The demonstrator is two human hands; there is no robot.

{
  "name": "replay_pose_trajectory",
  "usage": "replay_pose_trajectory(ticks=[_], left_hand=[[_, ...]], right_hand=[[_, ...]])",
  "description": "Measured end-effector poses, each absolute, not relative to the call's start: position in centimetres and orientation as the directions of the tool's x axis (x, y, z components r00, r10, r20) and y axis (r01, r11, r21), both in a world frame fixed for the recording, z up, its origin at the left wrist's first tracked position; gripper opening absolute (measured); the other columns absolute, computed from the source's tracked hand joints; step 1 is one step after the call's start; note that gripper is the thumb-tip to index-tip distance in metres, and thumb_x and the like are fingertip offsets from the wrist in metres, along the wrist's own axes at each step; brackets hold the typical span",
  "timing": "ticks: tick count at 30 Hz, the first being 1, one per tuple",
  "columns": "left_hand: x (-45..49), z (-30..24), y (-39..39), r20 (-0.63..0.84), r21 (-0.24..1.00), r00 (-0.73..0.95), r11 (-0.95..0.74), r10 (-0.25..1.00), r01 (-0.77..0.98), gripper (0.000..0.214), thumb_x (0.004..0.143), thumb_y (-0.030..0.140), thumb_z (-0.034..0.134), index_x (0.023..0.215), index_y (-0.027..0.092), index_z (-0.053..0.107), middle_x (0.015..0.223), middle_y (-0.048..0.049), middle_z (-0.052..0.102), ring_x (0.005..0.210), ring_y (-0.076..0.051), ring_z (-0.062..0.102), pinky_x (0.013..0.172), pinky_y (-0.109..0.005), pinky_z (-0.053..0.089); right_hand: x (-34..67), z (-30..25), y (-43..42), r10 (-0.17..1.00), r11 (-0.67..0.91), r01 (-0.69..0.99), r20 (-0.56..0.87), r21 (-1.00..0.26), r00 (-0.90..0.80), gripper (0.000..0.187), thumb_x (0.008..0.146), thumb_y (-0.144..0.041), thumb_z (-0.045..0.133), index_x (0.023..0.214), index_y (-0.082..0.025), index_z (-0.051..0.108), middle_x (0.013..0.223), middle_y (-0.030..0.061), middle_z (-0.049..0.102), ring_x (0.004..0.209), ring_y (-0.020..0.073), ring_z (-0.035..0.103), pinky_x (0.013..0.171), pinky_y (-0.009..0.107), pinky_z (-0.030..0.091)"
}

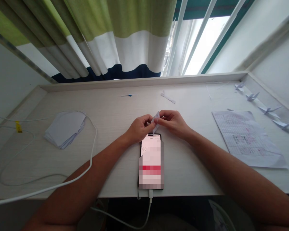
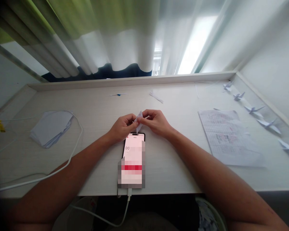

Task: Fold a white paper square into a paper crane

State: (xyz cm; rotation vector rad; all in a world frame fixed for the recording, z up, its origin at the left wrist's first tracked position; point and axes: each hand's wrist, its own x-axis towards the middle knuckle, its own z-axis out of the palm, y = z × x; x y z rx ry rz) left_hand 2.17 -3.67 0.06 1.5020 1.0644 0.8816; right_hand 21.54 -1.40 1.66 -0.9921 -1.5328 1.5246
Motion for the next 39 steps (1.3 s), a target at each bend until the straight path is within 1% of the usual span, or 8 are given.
replay_pose_trajectory(ticks=[10, 16, 19, 23, 27, 30, 34, 39], left_hand=[[2.3, -0.3, -3.6, -0.022, 0.993, 0.345, -0.019, 0.938, 0.115, 0.04, 0.086, 0.056, 0.072, 0.079, 0.018, 0.06, 0.062, 0.0041, 0.049, 0.053, -0.008, 0.039, 0.05, -0.024, 0.026], [2.5, -0.4, -3.7, -0.066, 0.991, 0.366, 0.02, 0.928, 0.129, 0.039, 0.086, 0.055, 0.071, 0.081, 0.017, 0.061, 0.063, 0.0037, 0.051, 0.053, -0.009, 0.04, 0.05, -0.024, 0.029], [2.5, -0.5, -3.6, -0.038, 0.998, 0.354, 0.016, 0.934, 0.066, 0.038, 0.085, 0.053, 0.073, 0.082, 0.016, 0.064, 0.07, 0.0017, 0.057, 0.058, -0.009, 0.045, 0.054, -0.024, 0.034], [2.3, -0.7, -3.4, -0.007, 1.0, 0.332, -0.001, 0.943, 0.022, 0.035, 0.085, 0.049, 0.076, 0.081, 0.015, 0.067, 0.073, 0.0004, 0.06, 0.063, -0.01, 0.049, 0.058, -0.024, 0.037], [2.1, -0.8, -3.2, -0.007, 0.999, 0.276, 0.021, 0.961, -0.048, 0.034, 0.083, 0.048, 0.079, 0.082, 0.015, 0.069, 0.075, -0.0013, 0.066, 0.067, -0.012, 0.056, 0.062, -0.024, 0.042], [2.0, -0.8, -3.0, -0.012, 0.994, 0.238, 0.038, 0.971, -0.102, 0.035, 0.08, 0.048, 0.082, 0.08, 0.015, 0.069, 0.074, -0.0017, 0.068, 0.068, -0.013, 0.059, 0.064, -0.025, 0.044], [2.1, -0.5, -2.9, 0.007, 0.992, 0.192, 0.017, 0.981, -0.123, 0.034, 0.075, 0.047, 0.086, 0.077, 0.015, 0.072, 0.074, -0.0011, 0.069, 0.067, -0.012, 0.057, 0.064, -0.025, 0.044], [1.9, 0.3, -2.7, 0.023, 0.997, 0.146, -0.012, 0.989, -0.07, 0.032, 0.073, 0.046, 0.087, 0.071, 0.016, 0.074, 0.07, 0.0003, 0.065, 0.066, -0.011, 0.051, 0.063, -0.025, 0.042]], right_hand=[[21.1, 1.3, -1.5, 0.924, 0.075, 0.061, 0.046, -0.995, -0.38, 0.031, 0.081, -0.046, 0.079, 0.075, -0.018, 0.066, 0.074, 0.0005, 0.065, 0.069, 0.0144, 0.055, 0.064, 0.029, 0.042], [20.5, 1.6, -1.7, 0.958, 0.135, 0.127, 0.097, -0.983, -0.27, 0.036, 0.086, -0.037, 0.067, 0.059, -0.019, 0.052, 0.058, -0.0043, 0.047, 0.058, 0.0104, 0.037, 0.054, 0.028, 0.027], [20.7, 1.5, -1.5, 0.954, 0.114, 0.04, 0.099, -0.993, -0.282, 0.032, 0.088, -0.04, 0.065, 0.065, -0.018, 0.063, 0.065, -0.0009, 0.058, 0.064, 0.0129, 0.048, 0.06, 0.028, 0.036], [21.2, 1.0, -1.0, 0.951, 0.035, -0.104, 0.065, -0.994, -0.302, 0.032, 0.092, -0.038, 0.055, 0.082, -0.017, 0.077, 0.084, 0.005, 0.073, 0.085, 0.0196, 0.064, 0.081, 0.032, 0.049], [21.7, 0.8, -0.9, 0.953, 0.007, -0.09, 0.033, -0.996, -0.3, 0.028, 0.088, -0.036, 0.059, 0.078, -0.018, 0.077, 0.078, 0.005, 0.073, 0.078, 0.0199, 0.064, 0.08, 0.033, 0.051], [21.8, 1.3, -1.1, 0.936, 0.017, -0.005, 0.018, -1.0, -0.352, 0.023, 0.084, -0.037, 0.065, 0.076, -0.017, 0.076, 0.074, 0.0041, 0.072, 0.075, 0.0189, 0.064, 0.079, 0.033, 0.051], [21.7, 1.5, -1.4, 0.902, 0.034, 0.077, -0.002, -0.996, -0.431, 0.02, 0.081, -0.037, 0.074, 0.078, -0.018, 0.074, 0.076, 0.0022, 0.072, 0.075, 0.0171, 0.063, 0.076, 0.03, 0.049], [21.7, 0.9, -1.3, 0.907, 0.039, 0.092, -0.003, -0.995, -0.422, 0.027, 0.084, -0.044, 0.075, 0.076, -0.018, 0.07, 0.075, 0.0024, 0.071, 0.072, 0.0165, 0.062, 0.072, 0.03, 0.047]])
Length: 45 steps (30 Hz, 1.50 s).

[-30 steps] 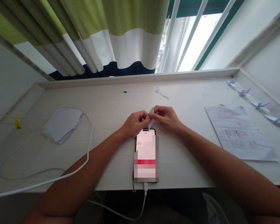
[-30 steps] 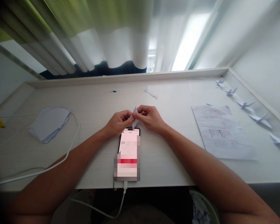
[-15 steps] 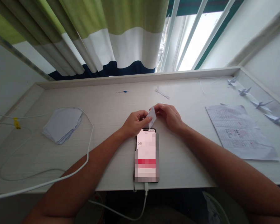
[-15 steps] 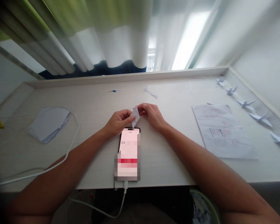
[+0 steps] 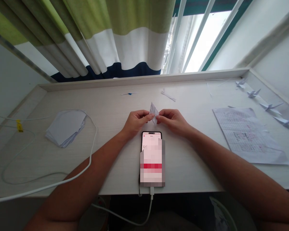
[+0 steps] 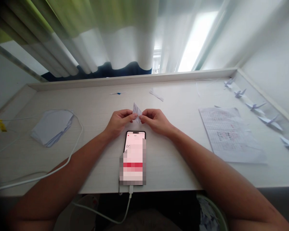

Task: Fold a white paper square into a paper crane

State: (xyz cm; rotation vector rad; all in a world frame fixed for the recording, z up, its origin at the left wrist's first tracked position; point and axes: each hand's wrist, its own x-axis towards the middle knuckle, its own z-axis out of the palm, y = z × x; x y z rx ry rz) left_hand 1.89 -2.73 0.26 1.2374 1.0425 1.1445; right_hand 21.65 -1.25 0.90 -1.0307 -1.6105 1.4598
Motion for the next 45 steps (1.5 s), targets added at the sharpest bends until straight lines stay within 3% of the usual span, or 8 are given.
replay_pose_trajectory(ticks=[7, 13, 19, 27, 33, 45], left_hand=[[1.7, 0.4, -2.8, 0.032, 0.999, 0.208, -0.025, 0.978, -0.034, 0.037, 0.077, 0.052, 0.082, 0.072, 0.016, 0.075, 0.07, -0.002, 0.067, 0.068, -0.013, 0.056, 0.068, -0.028, 0.045], [1.4, 0.5, -2.7, 0.014, 1.0, 0.286, -0.013, 0.958, -0.005, 0.04, 0.077, 0.053, 0.083, 0.07, 0.015, 0.075, 0.069, -0.003, 0.069, 0.068, -0.014, 0.058, 0.069, -0.028, 0.045], [1.0, 0.6, -2.8, 0.025, 1.0, 0.368, -0.026, 0.93, -0.002, 0.039, 0.084, 0.053, 0.077, 0.073, 0.016, 0.076, 0.075, -0.0047, 0.071, 0.076, -0.016, 0.062, 0.077, -0.03, 0.048], [0.8, 0.4, -2.9, -0.017, 1.0, 0.377, 0.014, 0.926, 0.01, 0.037, 0.079, 0.051, 0.082, 0.073, 0.016, 0.075, 0.073, -0.0039, 0.069, 0.069, -0.015, 0.06, 0.068, -0.028, 0.047], [1.0, 0.5, -3.3, -0.078, 0.997, 0.415, 0.058, 0.906, 0.059, 0.039, 0.08, 0.052, 0.082, 0.08, 0.014, 0.075, 0.065, -0.0007, 0.062, 0.057, -0.01, 0.051, 0.053, -0.025, 0.037], [1.2, 0.8, -3.2, -0.09, 0.996, 0.398, 0.07, 0.913, 0.064, 0.036, 0.076, 0.047, 0.086, 0.082, 0.014, 0.074, 0.073, -0.0022, 0.068, 0.062, -0.012, 0.057, 0.058, -0.025, 0.043]], right_hand=[[21.8, 1.2, -1.3, 0.904, 0.081, 0.147, 0.01, -0.986, -0.427, 0.035, 0.086, -0.049, 0.074, 0.072, -0.018, 0.07, 0.073, 0.0034, 0.072, 0.07, 0.016, 0.061, 0.069, 0.029, 0.046], [21.6, 1.4, -1.4, 0.908, 0.05, 0.055, 0.022, -0.997, -0.417, 0.042, 0.078, -0.059, 0.081, 0.075, -0.018, 0.07, 0.073, 0.0022, 0.07, 0.068, 0.0159, 0.06, 0.065, 0.029, 0.044], [22.1, 1.7, -1.3, 0.897, 0.055, 0.051, 0.026, -0.997, -0.44, 0.042, 0.08, -0.056, 0.081, 0.069, -0.017, 0.073, 0.067, 0.0017, 0.067, 0.065, 0.0139, 0.054, 0.065, 0.029, 0.039], [22.0, 1.9, -1.4, 0.903, 0.041, 0.066, 0.009, -0.997, -0.43, 0.043, 0.076, -0.059, 0.083, 0.072, -0.017, 0.076, 0.066, 0.0019, 0.068, 0.063, 0.0145, 0.055, 0.063, 0.03, 0.043], [21.8, 1.4, -1.5, 0.893, 0.058, 0.055, 0.027, -0.997, -0.45, 0.041, 0.077, -0.058, 0.083, 0.075, -0.017, 0.076, 0.069, 0.0023, 0.069, 0.064, 0.0143, 0.057, 0.061, 0.028, 0.044], [21.8, 1.4, -1.8, 0.917, 0.143, 0.118, 0.087, -0.983, -0.39, 0.045, 0.081, -0.061, 0.08, 0.073, -0.017, 0.074, 0.067, 0.002, 0.068, 0.063, 0.014, 0.056, 0.058, 0.028, 0.041]])
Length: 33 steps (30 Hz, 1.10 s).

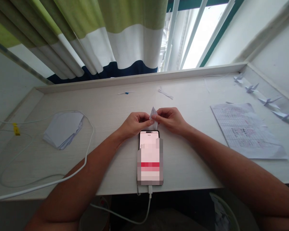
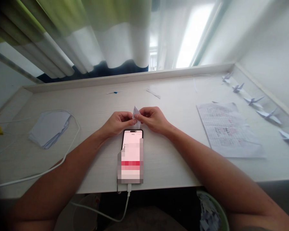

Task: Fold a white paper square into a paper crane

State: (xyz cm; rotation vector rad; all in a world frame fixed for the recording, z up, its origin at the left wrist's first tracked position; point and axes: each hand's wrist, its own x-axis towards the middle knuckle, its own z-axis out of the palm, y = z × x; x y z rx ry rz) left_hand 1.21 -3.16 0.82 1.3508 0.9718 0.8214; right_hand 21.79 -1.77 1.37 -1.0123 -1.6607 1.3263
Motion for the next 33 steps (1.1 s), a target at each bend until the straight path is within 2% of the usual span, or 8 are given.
replay_pose_trajectory(ticks=[6, 9, 11, 13, 16, 18, 26, 33], left_hand=[[1.8, -0.2, -3.1, 0.041, 0.998, 0.171, -0.049, 0.984, 0.046, 0.038, 0.07, 0.04, 0.091, 0.088, 0.018, 0.065, 0.082, -0.0003, 0.067, 0.072, -0.013, 0.062, 0.067, -0.025, 0.049], [2.0, -0.4, -3.2, 0.118, 0.992, 0.12, -0.123, 0.986, 0.036, 0.036, 0.074, 0.038, 0.088, 0.092, 0.019, 0.064, 0.097, -0.0028, 0.068, 0.083, -0.014, 0.065, 0.072, -0.025, 0.051], [2.0, -0.3, -3.2, 0.108, 0.994, 0.109, -0.11, 0.988, 0.01, 0.033, 0.08, 0.039, 0.084, 0.097, 0.019, 0.066, 0.102, -0.0047, 0.071, 0.087, -0.014, 0.066, 0.076, -0.026, 0.053], [2.0, -0.2, -3.2, 0.086, 0.994, 0.16, -0.074, 0.983, -0.077, 0.042, 0.082, 0.04, 0.083, 0.114, 0.019, 0.065, 0.108, -0.0067, 0.074, 0.091, -0.015, 0.069, 0.082, -0.029, 0.054], [2.1, -0.2, -3.2, 0.053, 0.977, 0.234, -0.003, 0.971, -0.212, 0.058, 0.081, 0.042, 0.086, 0.129, 0.02, 0.061, 0.109, -0.0086, 0.077, 0.095, -0.018, 0.073, 0.091, -0.034, 0.056], [2.0, -0.2, -3.0, 0.034, 0.965, 0.231, 0.029, 0.972, -0.261, 0.059, 0.078, 0.043, 0.088, 0.125, 0.019, 0.064, 0.105, -0.0087, 0.079, 0.096, -0.019, 0.074, 0.093, -0.036, 0.056], [1.4, -0.5, -2.7, 0.05, 0.994, 0.15, -0.034, 0.987, -0.108, 0.041, 0.075, 0.038, 0.089, 0.105, 0.017, 0.07, 0.092, -0.0056, 0.078, 0.087, -0.018, 0.073, 0.088, -0.034, 0.056], [1.1, -1.1, -2.7, 0.198, 0.883, 0.227, -0.274, 0.954, 0.382, 0.008, 0.086, 0.025, 0.073, 0.093, 0.021, 0.073, 0.096, -0.0056, 0.074, 0.09, -0.021, 0.068, 0.087, -0.036, 0.053]], right_hand=[[21.3, 1.2, -1.7, 0.959, 0.084, 0.109, 0.051, -0.99, -0.278, 0.049, 0.072, -0.064, 0.084, 0.071, -0.019, 0.066, 0.063, 0.0002, 0.065, 0.053, 0.0132, 0.054, 0.051, 0.028, 0.04], [21.4, 1.3, -1.6, 0.976, 0.178, 0.212, 0.145, -0.961, -0.164, 0.044, 0.082, -0.062, 0.078, 0.073, -0.021, 0.063, 0.065, 0.0012, 0.066, 0.056, 0.0157, 0.056, 0.055, 0.03, 0.044], [21.7, 1.6, -1.6, 0.919, 0.39, 0.409, 0.375, -0.825, -0.121, 0.034, 0.091, -0.05, 0.073, 0.075, -0.022, 0.064, 0.072, 0.0033, 0.069, 0.067, 0.0186, 0.06, 0.067, 0.034, 0.048], [22.0, 1.9, -1.6, 0.78, 0.59, 0.598, 0.574, -0.543, -0.248, 0.025, 0.096, -0.038, 0.069, 0.077, -0.023, 0.066, 0.082, 0.0064, 0.072, 0.083, 0.0233, 0.064, 0.083, 0.041, 0.049], [22.1, 2.2, -1.8, 0.586, 0.757, 0.623, 0.628, -0.199, -0.512, 0.014, 0.101, -0.025, 0.064, 0.089, -0.024, 0.071, 0.102, 0.0074, 0.076, 0.102, 0.0251, 0.065, 0.101, 0.046, 0.044], [22.1, 2.1, -1.8, 0.523, 0.801, 0.586, 0.614, -0.118, -0.591, 0.011, 0.101, -0.021, 0.062, 0.098, -0.025, 0.072, 0.117, 0.0076, 0.075, 0.115, 0.0256, 0.064, 0.11, 0.048, 0.04], [23.0, 1.4, -1.2, 0.525, 0.845, 0.486, 0.514, -0.221, -0.678, 0.017, 0.101, -0.026, 0.065, 0.112, -0.027, 0.078, 0.125, 0.0096, 0.077, 0.121, 0.0281, 0.068, 0.104, 0.049, 0.052], [23.3, 0.8, -1.0, 0.543, 0.839, 0.466, 0.367, -0.283, -0.755, 0.02, 0.103, -0.027, 0.062, 0.112, -0.025, 0.08, 0.132, 0.009, 0.075, 0.128, 0.0299, 0.066, 0.112, 0.054, 0.048]])
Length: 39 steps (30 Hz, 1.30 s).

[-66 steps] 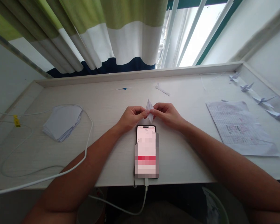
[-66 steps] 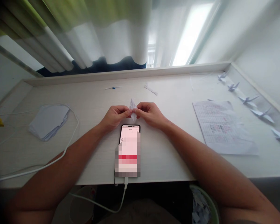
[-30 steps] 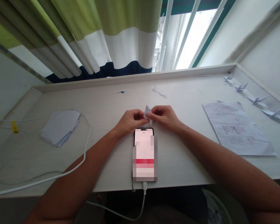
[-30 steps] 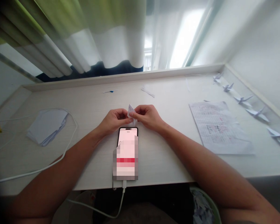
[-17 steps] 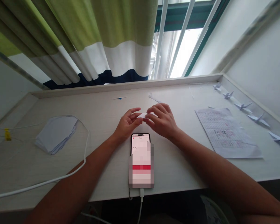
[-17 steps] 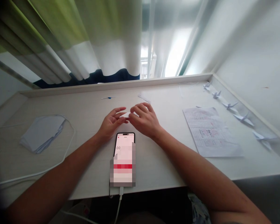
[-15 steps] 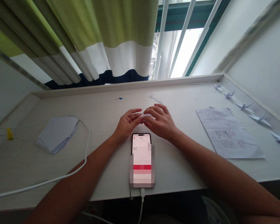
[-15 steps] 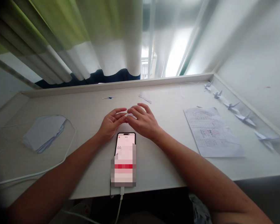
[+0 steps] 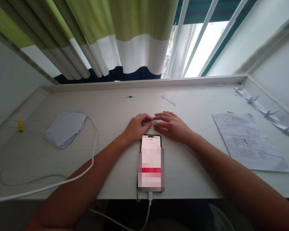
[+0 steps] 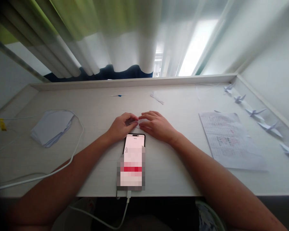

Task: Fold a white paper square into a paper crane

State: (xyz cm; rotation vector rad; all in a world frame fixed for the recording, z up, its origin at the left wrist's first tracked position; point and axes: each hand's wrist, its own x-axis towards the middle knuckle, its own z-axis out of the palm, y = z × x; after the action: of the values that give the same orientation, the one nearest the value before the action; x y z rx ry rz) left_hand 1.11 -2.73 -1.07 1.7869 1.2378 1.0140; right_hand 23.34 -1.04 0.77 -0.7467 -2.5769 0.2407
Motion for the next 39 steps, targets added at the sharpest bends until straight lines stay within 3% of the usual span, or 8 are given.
replay_pose_trajectory(ticks=[6, 13, 18, 25, 39], left_hand=[[0.2, -0.9, -2.4, 0.346, 0.732, 0.328, -0.472, 0.879, 0.492, 0.008, 0.089, 0.021, 0.07, 0.091, 0.024, 0.077, 0.106, -0.0082, 0.077, 0.108, -0.027, 0.064, 0.1, -0.044, 0.049], [-1.0, -0.2, -1.9, 0.338, 0.569, 0.535, -0.621, 0.774, 0.539, 0.016, 0.098, 0.026, 0.065, 0.101, 0.028, 0.081, 0.112, -0.0044, 0.081, 0.113, -0.026, 0.066, 0.101, -0.044, 0.043], [-1.0, 0.6, -2.3, 0.321, 0.414, 0.589, -0.669, 0.742, 0.617, 0.02, 0.102, 0.025, 0.06, 0.105, 0.026, 0.079, 0.118, -0.0013, 0.08, 0.118, -0.023, 0.066, 0.102, -0.043, 0.039], [-1.1, 0.5, -2.1, 0.284, 0.422, 0.589, -0.651, 0.756, 0.631, 0.016, 0.098, 0.037, 0.069, 0.098, 0.026, 0.081, 0.113, -0.0013, 0.081, 0.109, -0.022, 0.068, 0.099, -0.043, 0.039], [-0.5, 0.2, -2.2, 0.3, 0.427, 0.57, -0.642, 0.765, 0.637, 0.018, 0.101, 0.032, 0.063, 0.095, 0.024, 0.078, 0.105, -0.0037, 0.079, 0.103, -0.023, 0.066, 0.092, -0.04, 0.043]], right_hand=[[23.6, 0.6, -1.0, 0.602, 0.796, 0.514, 0.333, -0.32, -0.726, 0.019, 0.102, -0.027, 0.063, 0.106, -0.026, 0.082, 0.129, 0.0083, 0.076, 0.129, 0.0314, 0.063, 0.107, 0.051, 0.049], [23.3, 0.9, -1.2, 0.55, 0.832, 0.471, 0.331, -0.292, -0.767, 0.024, 0.105, -0.023, 0.057, 0.113, -0.022, 0.08, 0.116, 0.0077, 0.081, 0.112, 0.0254, 0.071, 0.102, 0.044, 0.049], [23.5, 1.0, -1.2, 0.554, 0.831, 0.49, 0.315, -0.265, -0.77, 0.023, 0.105, -0.025, 0.059, 0.114, -0.023, 0.08, 0.123, 0.0052, 0.08, 0.121, 0.0274, 0.071, 0.104, 0.045, 0.05], [23.4, 0.9, -1.3, 0.584, 0.809, 0.508, 0.307, -0.296, -0.751, 0.02, 0.104, -0.026, 0.06, 0.109, -0.023, 0.08, 0.123, 0.0036, 0.081, 0.128, 0.0272, 0.069, 0.111, 0.047, 0.047], [23.2, 0.4, -1.1, 0.658, 0.729, 0.493, 0.291, -0.475, -0.694, 0.02, 0.102, -0.021, 0.06, 0.108, -0.022, 0.079, 0.122, 0.0066, 0.08, 0.124, 0.0283, 0.07, 0.108, 0.05, 0.051]])
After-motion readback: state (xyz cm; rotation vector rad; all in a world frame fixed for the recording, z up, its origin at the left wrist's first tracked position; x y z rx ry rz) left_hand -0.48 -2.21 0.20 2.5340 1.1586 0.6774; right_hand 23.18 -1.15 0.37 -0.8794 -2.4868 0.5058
